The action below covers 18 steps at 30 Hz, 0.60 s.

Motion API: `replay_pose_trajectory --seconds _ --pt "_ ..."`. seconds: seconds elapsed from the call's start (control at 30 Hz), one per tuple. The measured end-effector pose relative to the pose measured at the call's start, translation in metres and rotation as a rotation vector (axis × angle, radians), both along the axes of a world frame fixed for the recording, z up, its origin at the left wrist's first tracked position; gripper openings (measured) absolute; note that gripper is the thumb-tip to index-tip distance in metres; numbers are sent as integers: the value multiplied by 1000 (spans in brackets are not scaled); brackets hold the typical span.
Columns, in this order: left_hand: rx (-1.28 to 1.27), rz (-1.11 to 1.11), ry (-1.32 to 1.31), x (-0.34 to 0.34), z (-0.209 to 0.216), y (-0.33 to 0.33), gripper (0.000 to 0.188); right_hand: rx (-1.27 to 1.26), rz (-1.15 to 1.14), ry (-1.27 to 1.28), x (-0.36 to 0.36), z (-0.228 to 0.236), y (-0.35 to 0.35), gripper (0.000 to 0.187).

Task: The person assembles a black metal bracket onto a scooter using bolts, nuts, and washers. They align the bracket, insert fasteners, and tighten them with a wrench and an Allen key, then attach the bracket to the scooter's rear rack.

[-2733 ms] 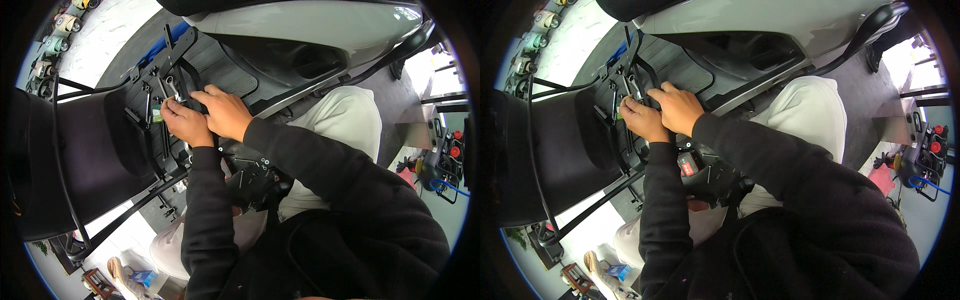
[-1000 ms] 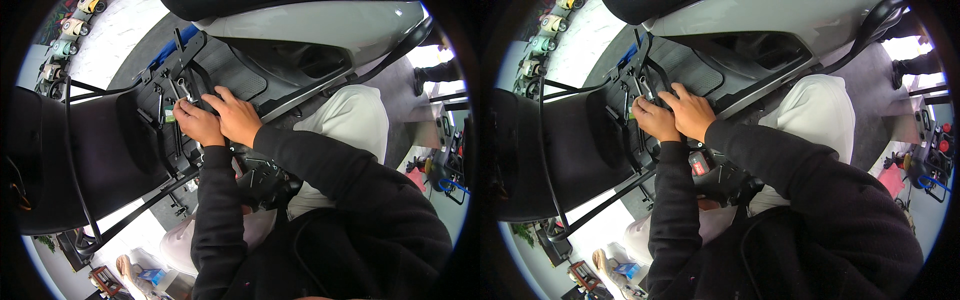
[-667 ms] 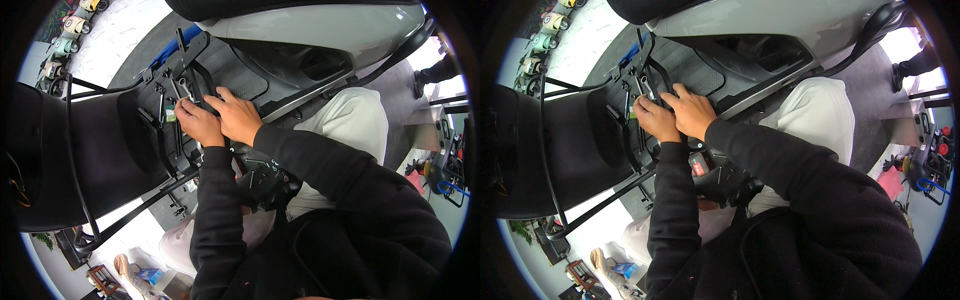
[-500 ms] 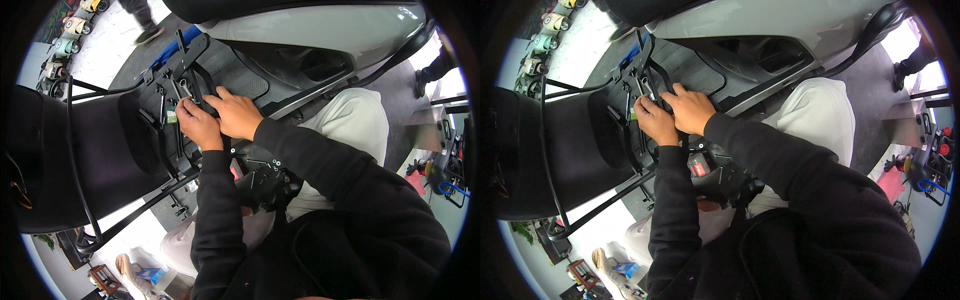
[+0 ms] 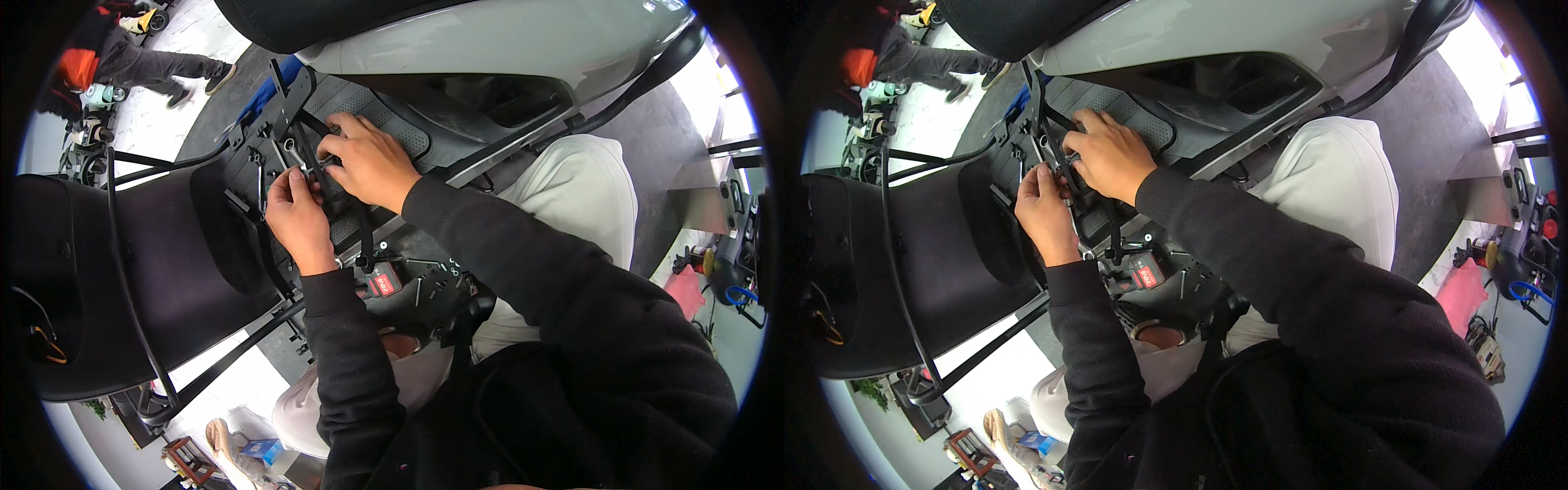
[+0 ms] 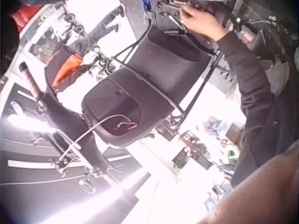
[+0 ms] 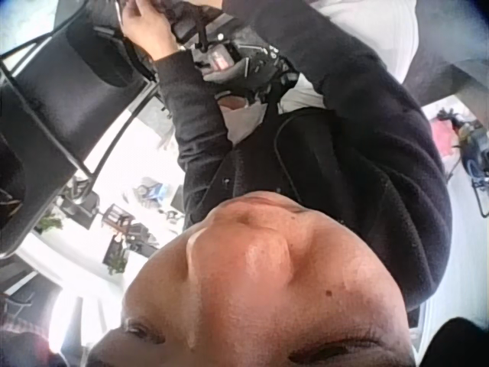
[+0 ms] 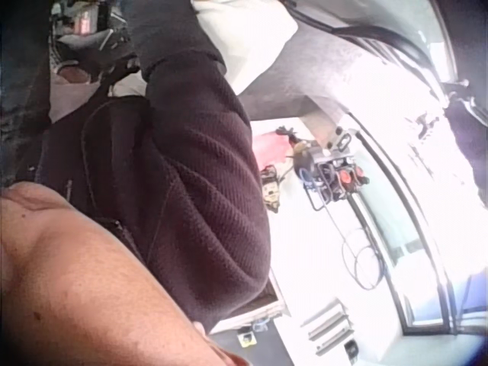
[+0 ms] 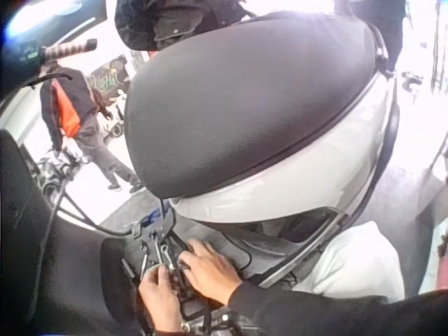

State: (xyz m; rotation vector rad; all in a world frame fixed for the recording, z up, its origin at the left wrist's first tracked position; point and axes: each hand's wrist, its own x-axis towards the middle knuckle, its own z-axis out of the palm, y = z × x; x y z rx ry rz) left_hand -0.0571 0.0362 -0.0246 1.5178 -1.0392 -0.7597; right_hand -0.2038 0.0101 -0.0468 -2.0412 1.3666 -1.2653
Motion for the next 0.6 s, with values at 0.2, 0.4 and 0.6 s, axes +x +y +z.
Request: replay_pose_trajectory --seconds 0.2,0.4,0.6 --pt "-1 3 81 0 -1 1 24 -2 -12 -5 5 -4 -4 21" --pt "-29 -99 249 12 -5 -1 28 -30 -24 37 3 -6 -1 20" --pt "-27 -62 281 13 -16 -4 27 26 0 22 4 -6 -2 23"
